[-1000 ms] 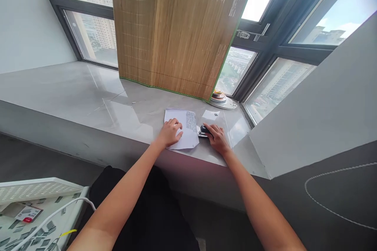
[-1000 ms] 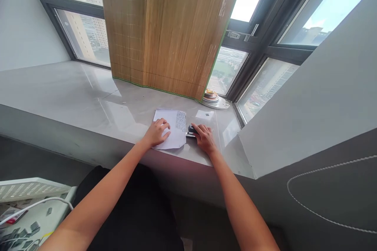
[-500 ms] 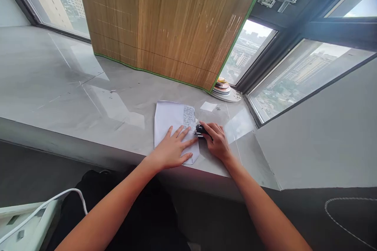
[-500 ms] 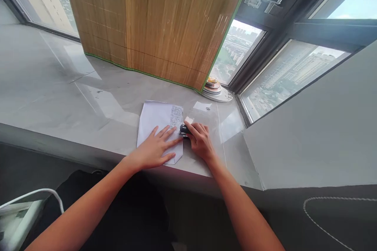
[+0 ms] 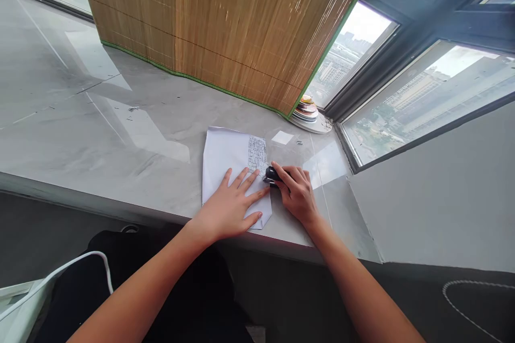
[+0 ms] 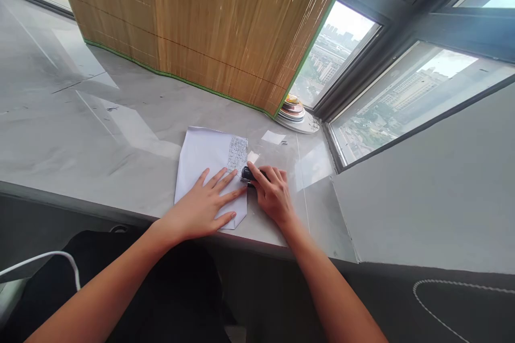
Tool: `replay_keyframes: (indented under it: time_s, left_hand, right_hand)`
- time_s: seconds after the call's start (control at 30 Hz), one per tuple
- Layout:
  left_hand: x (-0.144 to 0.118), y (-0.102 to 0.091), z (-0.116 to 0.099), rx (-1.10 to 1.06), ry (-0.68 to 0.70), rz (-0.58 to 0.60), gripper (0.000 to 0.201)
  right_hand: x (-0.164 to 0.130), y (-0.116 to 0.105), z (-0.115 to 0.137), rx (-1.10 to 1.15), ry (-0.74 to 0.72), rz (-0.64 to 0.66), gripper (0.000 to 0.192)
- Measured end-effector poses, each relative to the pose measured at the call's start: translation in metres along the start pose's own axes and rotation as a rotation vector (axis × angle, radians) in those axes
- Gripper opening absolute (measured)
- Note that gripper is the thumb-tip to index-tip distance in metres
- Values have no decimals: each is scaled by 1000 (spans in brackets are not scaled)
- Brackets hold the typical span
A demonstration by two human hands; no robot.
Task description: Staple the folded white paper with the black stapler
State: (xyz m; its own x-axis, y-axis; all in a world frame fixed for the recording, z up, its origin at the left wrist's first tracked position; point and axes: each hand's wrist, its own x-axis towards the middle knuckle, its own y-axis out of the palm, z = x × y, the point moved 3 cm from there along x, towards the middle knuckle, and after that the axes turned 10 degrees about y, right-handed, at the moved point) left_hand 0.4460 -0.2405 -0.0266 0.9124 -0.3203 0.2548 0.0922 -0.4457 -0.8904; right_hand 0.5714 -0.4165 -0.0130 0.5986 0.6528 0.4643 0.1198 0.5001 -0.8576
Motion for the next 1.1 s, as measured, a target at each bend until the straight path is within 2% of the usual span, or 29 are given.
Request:
replay_keyframes:
  time_s: [0.4, 0.6, 1.0, 1.1]
  left_hand:
    - [2, 3, -1, -8, -15, -17, 61]
    - [2, 3, -1, 15, -6, 16, 63]
    - [2, 2, -1, 57, 4, 29, 63]
    - [1, 0, -3, 96, 17, 39, 63]
  right_hand:
    - [-1, 1, 1, -21, -17, -1, 59]
    - [-1, 0, 2, -32, -20, 6, 59]
    - [2, 2, 13, -148, -24, 22, 68]
    - [3, 3, 15, -180, -16, 22, 64]
